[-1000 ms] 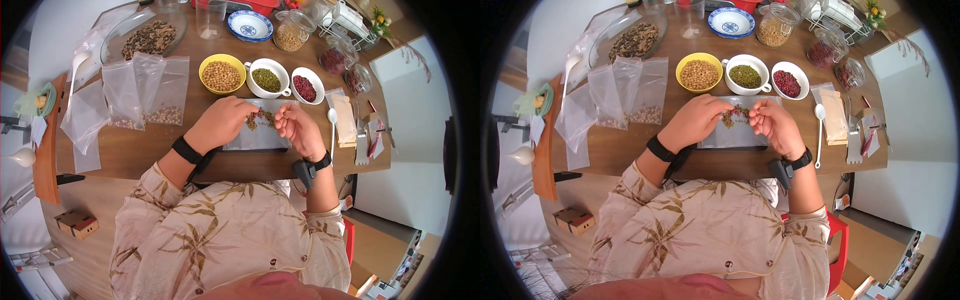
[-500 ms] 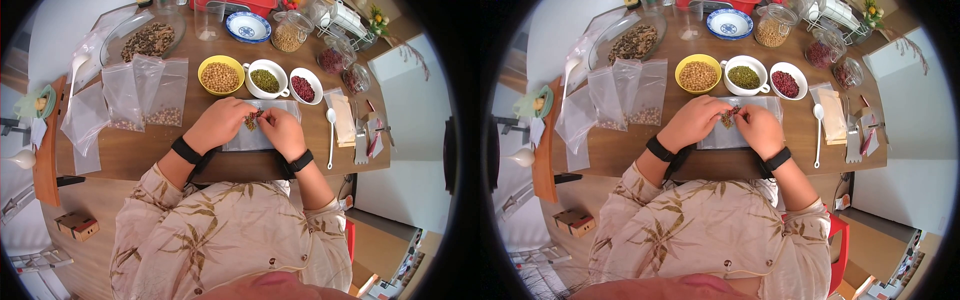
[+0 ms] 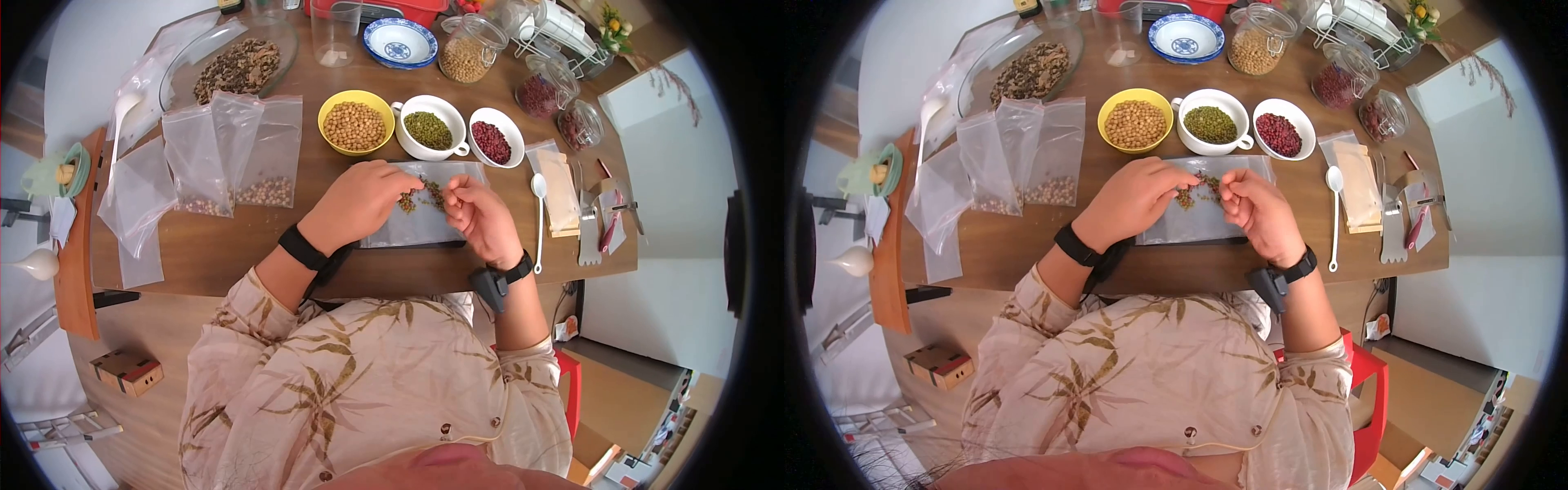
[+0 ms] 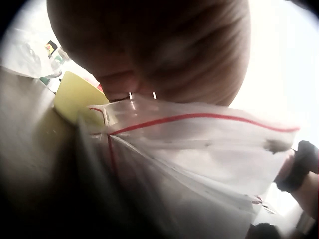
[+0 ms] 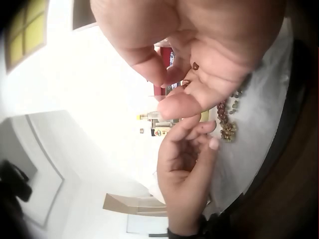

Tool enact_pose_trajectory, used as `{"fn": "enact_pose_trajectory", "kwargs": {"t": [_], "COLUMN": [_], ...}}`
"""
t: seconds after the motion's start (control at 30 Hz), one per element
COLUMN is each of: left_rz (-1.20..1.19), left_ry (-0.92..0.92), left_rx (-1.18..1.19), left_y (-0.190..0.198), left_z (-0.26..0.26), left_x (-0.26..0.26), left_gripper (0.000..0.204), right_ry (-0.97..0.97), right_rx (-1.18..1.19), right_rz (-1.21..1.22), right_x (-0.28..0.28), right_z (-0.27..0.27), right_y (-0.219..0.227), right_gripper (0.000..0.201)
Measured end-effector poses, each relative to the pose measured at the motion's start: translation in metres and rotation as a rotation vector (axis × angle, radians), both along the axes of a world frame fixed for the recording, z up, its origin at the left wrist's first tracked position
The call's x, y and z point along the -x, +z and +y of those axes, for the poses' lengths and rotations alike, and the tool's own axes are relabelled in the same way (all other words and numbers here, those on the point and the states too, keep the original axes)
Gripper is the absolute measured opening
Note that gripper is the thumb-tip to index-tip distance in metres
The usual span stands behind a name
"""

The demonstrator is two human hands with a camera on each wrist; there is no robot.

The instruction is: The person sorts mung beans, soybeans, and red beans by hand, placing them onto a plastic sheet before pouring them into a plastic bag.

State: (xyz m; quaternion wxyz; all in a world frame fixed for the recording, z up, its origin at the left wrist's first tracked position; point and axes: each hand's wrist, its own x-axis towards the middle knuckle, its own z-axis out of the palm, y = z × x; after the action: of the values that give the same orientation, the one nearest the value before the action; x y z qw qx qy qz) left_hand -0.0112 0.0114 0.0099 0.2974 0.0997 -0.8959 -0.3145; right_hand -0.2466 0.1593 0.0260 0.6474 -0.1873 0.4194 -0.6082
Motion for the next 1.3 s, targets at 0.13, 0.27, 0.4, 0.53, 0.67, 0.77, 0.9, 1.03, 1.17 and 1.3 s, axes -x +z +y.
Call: {"fn": "enact_pose_trajectory", "kwargs": {"t": [0.13, 0.27, 0.4, 0.53, 0.67, 0.77, 0.9, 1.03, 1.17, 1.3], "left_rz": [0.005, -0.004, 0.012, 0.014, 0.001, -0.015, -0.004, 0.033, 0.030, 0.025], "left_ry": [-0.009, 0.000, -0.004, -0.006, 0.013, 0.010, -0.001, -0.029, -0.036, -0.025], "left_rx": [-0.026, -0.024, -0.018, -0.013, -0.028, -0.048, -0.029, 0.035, 0.020, 0.010], "left_y": [-0.006, -0.003, -0.003, -0.002, -0.004, -0.001, -0.002, 0.001, -0.003, 0.000], "left_z": [-0.002, -0.002, -0.001, -0.001, -0.001, -0.001, 0.000, 0.003, 0.001, 0.000], "left_x": [0.002, 0.000, 0.000, -0.001, -0.001, -0.003, -0.001, 0.001, 0.002, 0.000], "left_gripper": [0.034, 0.034, 0.033, 0.034, 0.036, 0.039, 0.042, 0.042, 0.040, 0.039], "right_ry": [0.070, 0.004, 0.006, 0.033, 0.084, 0.082, 0.012, 0.070, 0.092, 0.023], "right_rx": [-0.059, 0.019, 0.044, 0.037, 0.015, -0.040, -0.013, -0.087, 0.012, 0.095], "right_rz": [0.897, 1.400, 1.558, 1.551, 1.502, 0.990, 0.129, 0.358, 1.120, 1.449], "right_x": [-0.014, -0.032, -0.034, -0.034, -0.029, -0.006, -0.010, -0.015, -0.037, -0.052], "right_z": [-0.005, -0.013, -0.018, -0.022, -0.022, -0.015, -0.003, 0.003, 0.002, -0.006], "right_y": [-0.002, 0.002, 0.003, 0.008, 0.006, 0.000, 0.017, 0.004, -0.003, 0.000], "right_gripper": [0.015, 0.015, 0.017, 0.016, 0.012, 0.011, 0.014, 0.013, 0.009, 0.014]}}
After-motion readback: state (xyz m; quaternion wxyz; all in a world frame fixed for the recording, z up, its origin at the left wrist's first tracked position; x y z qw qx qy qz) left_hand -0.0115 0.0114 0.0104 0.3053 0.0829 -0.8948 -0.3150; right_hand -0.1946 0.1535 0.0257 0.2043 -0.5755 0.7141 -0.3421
